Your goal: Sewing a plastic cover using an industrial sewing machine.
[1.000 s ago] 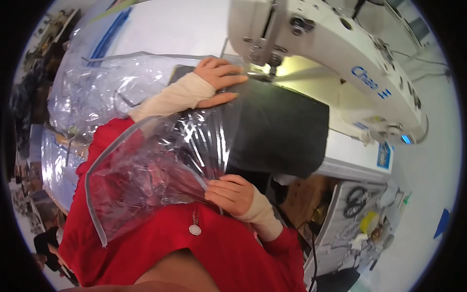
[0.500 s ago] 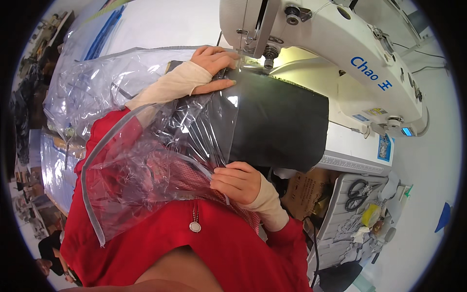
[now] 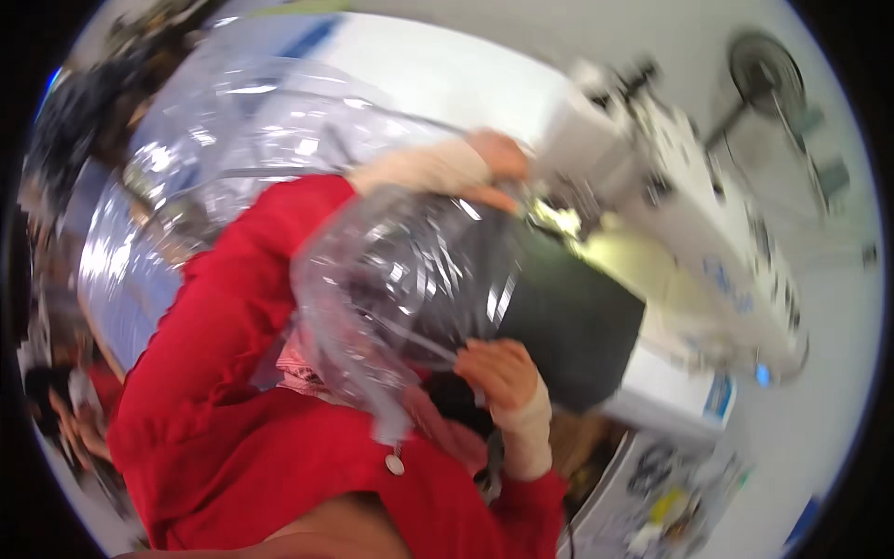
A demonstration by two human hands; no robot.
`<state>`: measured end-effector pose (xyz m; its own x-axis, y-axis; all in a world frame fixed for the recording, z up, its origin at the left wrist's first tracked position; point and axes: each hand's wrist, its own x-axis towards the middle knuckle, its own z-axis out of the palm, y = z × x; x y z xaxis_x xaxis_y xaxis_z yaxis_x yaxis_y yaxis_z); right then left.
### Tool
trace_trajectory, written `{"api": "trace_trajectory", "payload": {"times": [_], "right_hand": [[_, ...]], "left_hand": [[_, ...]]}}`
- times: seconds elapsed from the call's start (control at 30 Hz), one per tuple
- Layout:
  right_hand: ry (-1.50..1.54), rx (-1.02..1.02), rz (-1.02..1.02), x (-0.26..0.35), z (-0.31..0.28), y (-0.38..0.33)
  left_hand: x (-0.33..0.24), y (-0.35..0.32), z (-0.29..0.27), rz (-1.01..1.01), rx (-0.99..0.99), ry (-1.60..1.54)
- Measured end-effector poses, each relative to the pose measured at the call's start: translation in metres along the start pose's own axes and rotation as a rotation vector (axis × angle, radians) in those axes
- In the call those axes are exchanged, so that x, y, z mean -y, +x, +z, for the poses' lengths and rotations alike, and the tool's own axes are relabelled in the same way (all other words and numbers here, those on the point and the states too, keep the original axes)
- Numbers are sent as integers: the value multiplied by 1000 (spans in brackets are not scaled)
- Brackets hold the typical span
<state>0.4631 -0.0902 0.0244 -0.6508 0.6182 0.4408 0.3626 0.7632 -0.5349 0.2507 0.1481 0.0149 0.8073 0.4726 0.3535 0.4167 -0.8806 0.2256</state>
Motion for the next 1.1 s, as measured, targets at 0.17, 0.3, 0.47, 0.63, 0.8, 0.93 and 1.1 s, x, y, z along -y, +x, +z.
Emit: {"api": "trace_trajectory", "payload": {"times": [0.17,0.3,0.47,0.63,0.8,0.93,1.1], "right_hand": [[-49,-47,38,-1,14,-13],[-105,-66,-78,-2,12,-9],[-157,-132,-60,-2,18,-13],[-56,-174,-85,-21,29,-10],[-132,-203,-30,-14,30,-22],[-117,-174,-78,-21,26,-30],[-99,-214,-14,-15,35,-28]], "left_hand": [[11,5,2,247,-21,-325],[-55,-34,-95,-196,31,-734],[-137,-133,-196,-282,-157,-861],[-197,-255,-213,-815,-699,-736],[-191,-431,-171,-1447,-483,1132],[-196,-493,-131,-2052,-323,594],[-181,-480,-156,-2114,-122,346]]}}
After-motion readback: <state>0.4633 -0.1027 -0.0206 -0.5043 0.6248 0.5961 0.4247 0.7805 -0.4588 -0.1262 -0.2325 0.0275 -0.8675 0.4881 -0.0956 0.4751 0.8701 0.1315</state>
